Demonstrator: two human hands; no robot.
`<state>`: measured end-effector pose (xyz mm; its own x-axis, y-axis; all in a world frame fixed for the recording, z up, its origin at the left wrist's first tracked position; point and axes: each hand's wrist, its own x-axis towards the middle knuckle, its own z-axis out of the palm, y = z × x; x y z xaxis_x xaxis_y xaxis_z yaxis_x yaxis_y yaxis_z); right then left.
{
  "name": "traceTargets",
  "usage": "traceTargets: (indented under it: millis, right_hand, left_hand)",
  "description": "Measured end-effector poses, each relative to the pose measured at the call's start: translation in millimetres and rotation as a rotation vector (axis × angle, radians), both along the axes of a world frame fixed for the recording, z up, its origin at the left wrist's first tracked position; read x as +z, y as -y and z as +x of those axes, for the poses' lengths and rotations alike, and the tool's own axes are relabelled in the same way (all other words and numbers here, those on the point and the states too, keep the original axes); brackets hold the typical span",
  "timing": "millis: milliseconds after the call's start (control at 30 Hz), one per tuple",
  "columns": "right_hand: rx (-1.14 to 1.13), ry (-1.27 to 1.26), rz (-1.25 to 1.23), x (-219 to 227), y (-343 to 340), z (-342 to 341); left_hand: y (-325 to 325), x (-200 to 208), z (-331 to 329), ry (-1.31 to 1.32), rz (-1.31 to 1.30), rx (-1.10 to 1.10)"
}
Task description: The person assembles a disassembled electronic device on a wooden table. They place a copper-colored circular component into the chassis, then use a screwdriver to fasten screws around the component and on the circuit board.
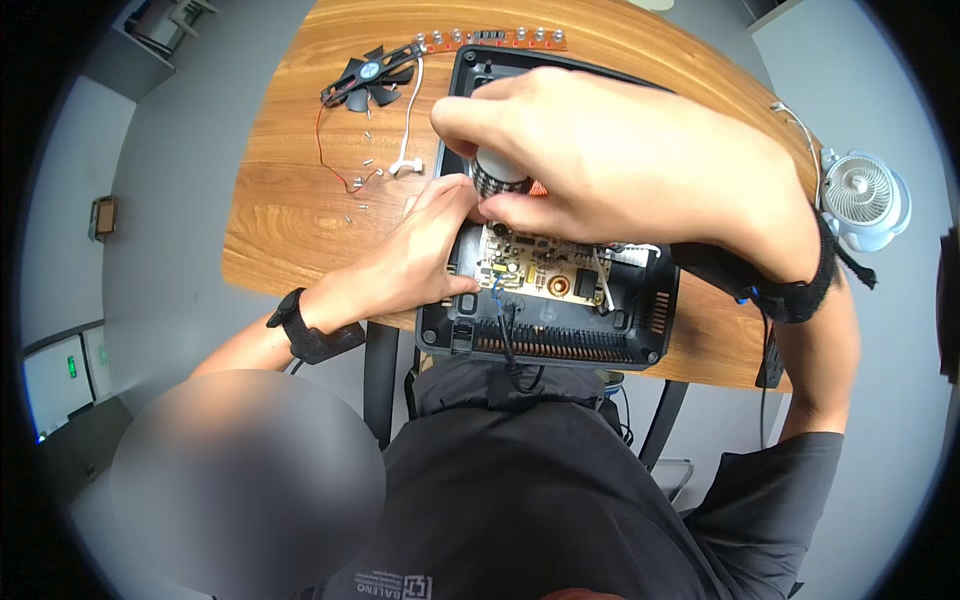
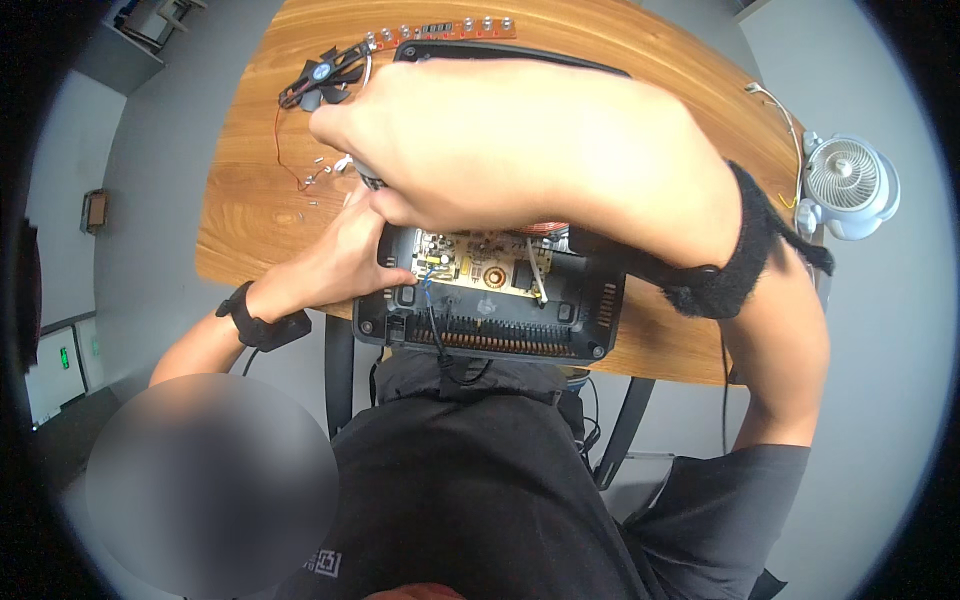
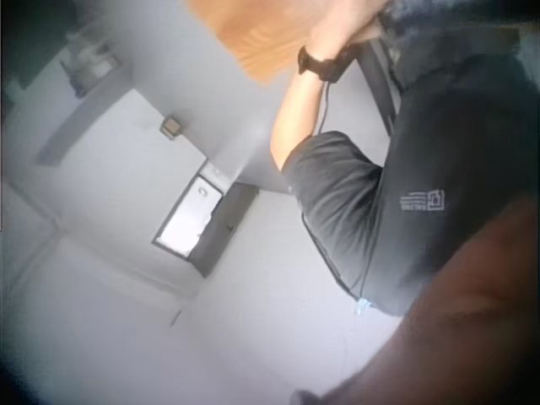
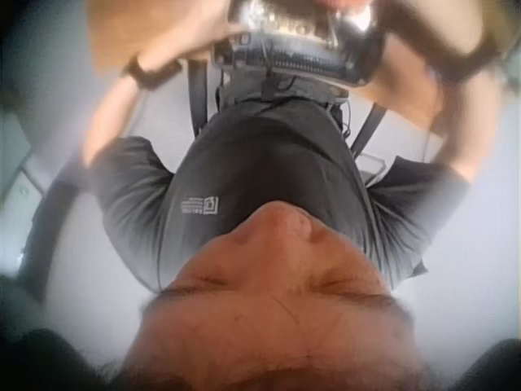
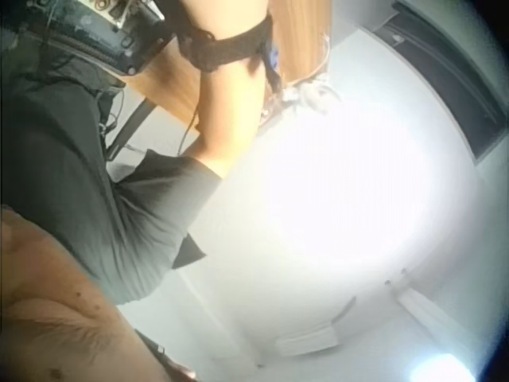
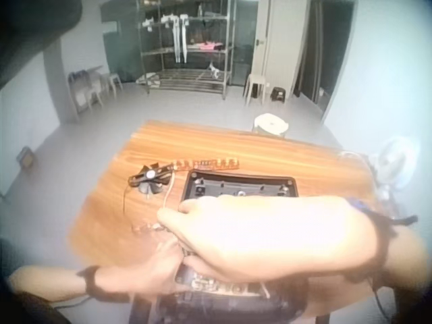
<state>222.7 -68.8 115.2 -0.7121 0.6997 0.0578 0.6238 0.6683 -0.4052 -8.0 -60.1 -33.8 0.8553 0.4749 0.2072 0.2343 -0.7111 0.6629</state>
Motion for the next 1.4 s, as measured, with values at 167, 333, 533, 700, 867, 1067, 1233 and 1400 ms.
traceTargets:
  millis: [167,333,533,700,867,1067,1233,1400]
  right_hand:
    - [0.015,0.044,0.068,-1,-6,1]
    - [0.073,0.235,0.057,19,2,11]
    - [-0.105,0.237,0.097,3,13,0]
    - [-0.247,0.116,0.040,-2,18,-6]
    - [-0.140,0.171,0.102,5,21,-1]
    - [-0.059,0.116,0.163,1,19,-1]
    - [-0.192,0.157,0.169,-4,24,-5]
    - [-0.334,0.351,0.216,5,36,-21]
  left_hand:
    - [1,1,1,-0.025,-0.002,-0.004]
    - [-1,1,-1,-0.091,-0.097,-0.013]
    - [-4,-7,-1,-0.073,-0.054,-0.023]
    - [-6,-15,-5,-0.034,-0.023,-0.027]
    - [-9,-13,-2,-0.074,-0.026,-0.058]
    - [-7,-18,-6,-0.046,0.024,-0.033]
    - [-5,-8,-2,-0.116,-0.009,-0.039]
    - [-7,-13,-5,-0.121,-0.016,-0.023]
